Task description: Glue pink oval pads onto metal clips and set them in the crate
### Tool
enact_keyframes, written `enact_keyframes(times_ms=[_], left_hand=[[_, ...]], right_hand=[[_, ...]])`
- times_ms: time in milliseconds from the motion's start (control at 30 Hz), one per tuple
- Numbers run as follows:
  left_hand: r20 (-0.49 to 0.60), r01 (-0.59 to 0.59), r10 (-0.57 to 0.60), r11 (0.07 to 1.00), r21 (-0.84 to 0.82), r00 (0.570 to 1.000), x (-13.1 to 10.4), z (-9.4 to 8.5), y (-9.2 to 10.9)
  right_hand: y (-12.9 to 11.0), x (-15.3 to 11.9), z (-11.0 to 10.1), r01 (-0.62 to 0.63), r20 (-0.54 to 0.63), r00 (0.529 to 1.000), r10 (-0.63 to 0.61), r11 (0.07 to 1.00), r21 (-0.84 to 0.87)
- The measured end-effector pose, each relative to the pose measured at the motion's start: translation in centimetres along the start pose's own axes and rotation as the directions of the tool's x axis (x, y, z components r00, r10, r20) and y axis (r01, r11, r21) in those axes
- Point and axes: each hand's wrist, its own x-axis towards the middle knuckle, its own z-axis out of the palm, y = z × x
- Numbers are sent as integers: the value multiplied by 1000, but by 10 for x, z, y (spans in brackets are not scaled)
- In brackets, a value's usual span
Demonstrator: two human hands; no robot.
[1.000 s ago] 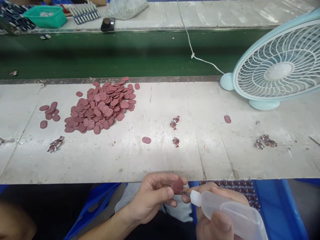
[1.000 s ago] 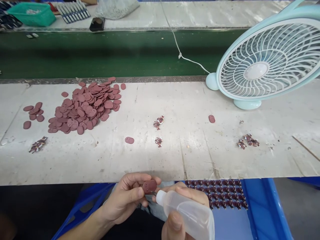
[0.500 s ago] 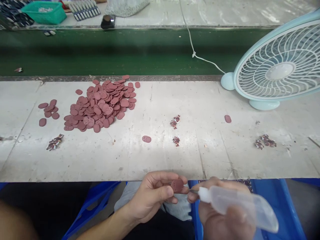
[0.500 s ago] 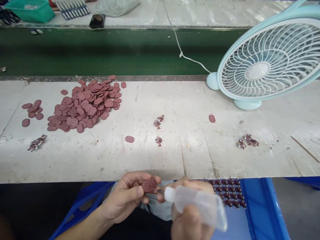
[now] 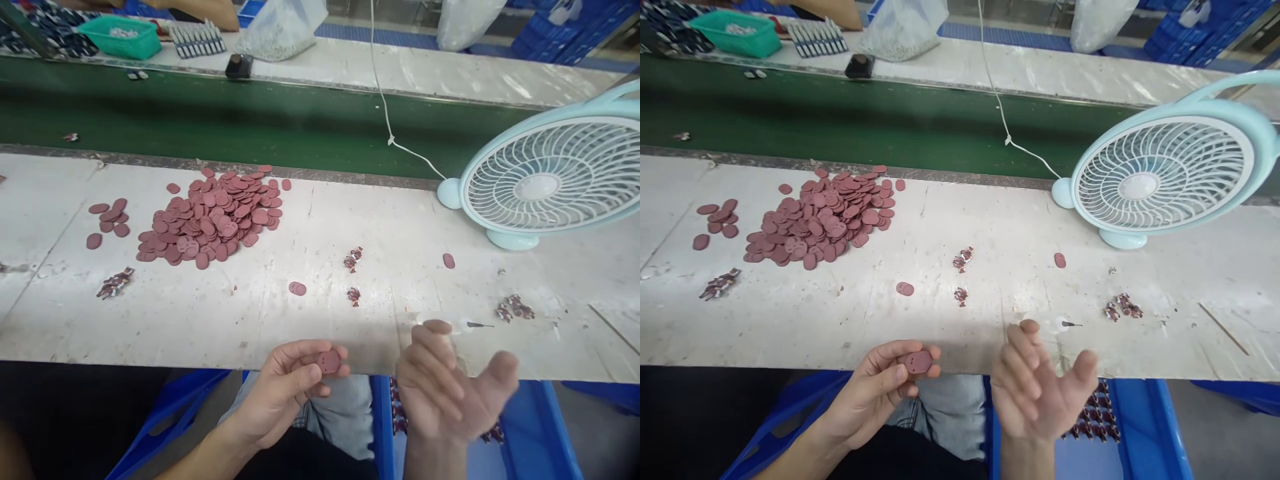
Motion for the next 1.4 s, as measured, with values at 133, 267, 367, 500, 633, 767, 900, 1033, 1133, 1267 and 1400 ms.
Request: enact_keyframes(times_ms=[133, 267, 367, 500, 633, 767, 900, 1033, 1133, 1267, 1400], left_hand=[[-30, -19, 18, 1000, -7, 999, -5, -4, 7], [-38, -21, 21, 1000, -22, 999, -7, -5, 11], [-56, -17, 15, 1000, -25, 998, -7, -6, 11], [-64, -37, 37, 999, -4, 997, -4, -6, 9], [-48, -98, 101, 993, 68, 994, -1, -2, 5], [15, -135, 134, 987, 90, 991, 2, 3, 1], [76, -147, 142, 987, 70, 987, 4, 7, -4], [58, -139, 136, 989, 54, 989, 5, 10, -4], [28, -133, 131, 987, 94, 991, 4, 12, -3], [16, -153, 153, 969, 193, 988, 4, 11, -5], [-5, -169, 175, 962, 216, 985, 3, 11, -8]], right_hand=[[25, 17, 19, 217, 211, 950, -229, -1, -976], [28, 59, 10, 353, 372, 924, 93, -585, -731], [26, 70, 2, 346, 369, 926, 83, -577, -740], [30, 38, 15, 258, 328, 939, -105, -417, -872], [43, -8, 40, 101, 88, 989, -121, 104, -989], [60, -29, 51, -22, -47, 993, -111, 218, -976], [64, -28, 48, -16, -50, 987, -150, 219, -976], [60, -27, 48, -38, -60, 993, -106, 200, -979], [56, -27, 51, -70, -83, 995, -58, 204, -977], [52, -26, 53, -115, -123, 992, -21, 226, -967], [50, -24, 54, -127, -135, 991, -22, 233, -964]])
